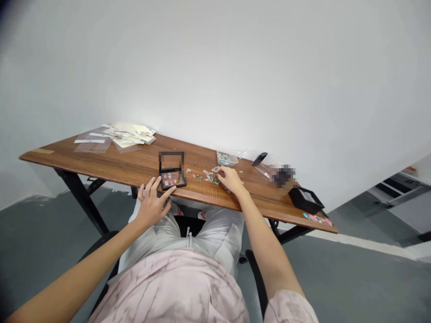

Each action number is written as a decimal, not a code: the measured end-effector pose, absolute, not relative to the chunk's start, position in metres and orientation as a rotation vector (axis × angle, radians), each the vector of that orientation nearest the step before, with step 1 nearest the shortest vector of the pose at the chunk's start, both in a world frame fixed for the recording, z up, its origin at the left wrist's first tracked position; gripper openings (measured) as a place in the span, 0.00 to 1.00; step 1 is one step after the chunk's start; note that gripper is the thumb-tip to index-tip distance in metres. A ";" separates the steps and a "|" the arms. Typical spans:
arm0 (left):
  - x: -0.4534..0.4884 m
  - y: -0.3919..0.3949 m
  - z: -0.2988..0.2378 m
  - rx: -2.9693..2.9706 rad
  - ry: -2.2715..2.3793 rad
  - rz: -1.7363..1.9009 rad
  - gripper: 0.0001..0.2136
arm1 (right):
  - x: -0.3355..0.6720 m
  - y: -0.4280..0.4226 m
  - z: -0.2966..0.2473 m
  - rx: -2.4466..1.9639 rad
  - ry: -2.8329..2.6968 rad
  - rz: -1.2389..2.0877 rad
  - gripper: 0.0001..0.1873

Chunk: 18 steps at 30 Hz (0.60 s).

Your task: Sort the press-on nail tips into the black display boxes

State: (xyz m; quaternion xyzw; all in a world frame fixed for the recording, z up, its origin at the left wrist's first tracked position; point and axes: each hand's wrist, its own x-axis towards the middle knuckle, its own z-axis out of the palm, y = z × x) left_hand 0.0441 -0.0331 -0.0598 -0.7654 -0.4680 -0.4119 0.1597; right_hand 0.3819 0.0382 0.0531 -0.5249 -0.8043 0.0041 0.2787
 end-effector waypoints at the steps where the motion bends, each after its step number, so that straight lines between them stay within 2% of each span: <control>1: 0.044 -0.033 -0.060 -2.190 -1.342 -1.182 0.26 | 0.382 0.038 0.053 -1.403 -2.165 -0.010 0.09; 7: 0.044 -0.032 -0.062 -2.188 -1.350 -1.202 0.26 | 0.377 0.032 0.055 -1.367 -2.316 -0.092 0.12; 12: 0.043 -0.031 -0.064 -2.215 -1.341 -1.191 0.30 | 0.372 0.015 0.060 -1.398 -2.409 -0.149 0.12; 18: 0.042 -0.031 -0.063 -2.217 -1.344 -1.170 0.31 | 0.373 0.000 0.065 -1.353 -2.404 -0.034 0.12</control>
